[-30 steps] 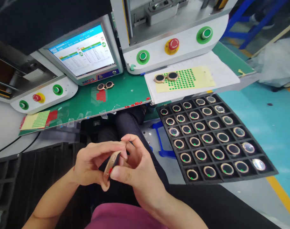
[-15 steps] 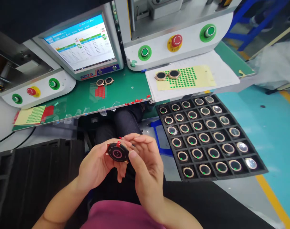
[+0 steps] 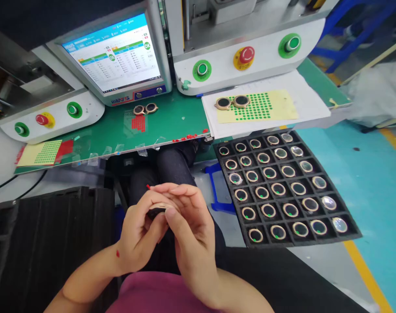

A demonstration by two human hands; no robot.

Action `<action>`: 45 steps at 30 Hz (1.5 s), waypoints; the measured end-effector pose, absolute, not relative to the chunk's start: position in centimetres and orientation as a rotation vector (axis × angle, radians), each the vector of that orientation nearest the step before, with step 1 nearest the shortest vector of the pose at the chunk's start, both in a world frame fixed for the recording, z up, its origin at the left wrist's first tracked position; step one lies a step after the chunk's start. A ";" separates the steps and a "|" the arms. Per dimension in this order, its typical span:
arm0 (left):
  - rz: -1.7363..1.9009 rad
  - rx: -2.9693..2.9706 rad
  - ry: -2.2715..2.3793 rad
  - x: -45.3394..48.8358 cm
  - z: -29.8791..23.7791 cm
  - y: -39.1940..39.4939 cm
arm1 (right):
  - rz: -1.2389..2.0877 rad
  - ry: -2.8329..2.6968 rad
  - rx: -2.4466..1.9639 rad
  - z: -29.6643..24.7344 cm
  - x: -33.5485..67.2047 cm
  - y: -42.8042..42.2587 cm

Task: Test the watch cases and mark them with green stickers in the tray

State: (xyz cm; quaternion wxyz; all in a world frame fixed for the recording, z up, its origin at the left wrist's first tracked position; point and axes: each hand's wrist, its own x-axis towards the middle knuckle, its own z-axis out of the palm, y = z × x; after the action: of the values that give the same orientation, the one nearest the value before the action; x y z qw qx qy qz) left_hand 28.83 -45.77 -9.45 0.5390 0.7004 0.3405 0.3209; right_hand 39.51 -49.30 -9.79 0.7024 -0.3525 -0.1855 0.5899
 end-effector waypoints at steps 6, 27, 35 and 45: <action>0.784 1.862 0.764 28.7 -8.8 -45.6 | 1.370 -0.331 -0.737 -9.1 39.3 -49.3; 0.607 0.452 0.307 28.7 -9.3 -45.6 | 0.874 -1.020 -0.956 -10.2 41.4 -49.9; 0.571 0.312 0.297 29.0 -9.7 -46.0 | 0.705 -1.368 -0.998 -11.0 42.0 -49.4; 0.528 0.282 0.310 29.1 -9.0 -45.9 | 0.483 -1.425 -1.029 -10.9 42.1 -49.2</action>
State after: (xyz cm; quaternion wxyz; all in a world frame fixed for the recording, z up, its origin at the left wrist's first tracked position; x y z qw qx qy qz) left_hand 29.08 -45.91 -9.05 0.9437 0.1383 0.1519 0.2592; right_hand 42.10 -49.19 -10.95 0.6126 -0.4463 -0.6178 0.2094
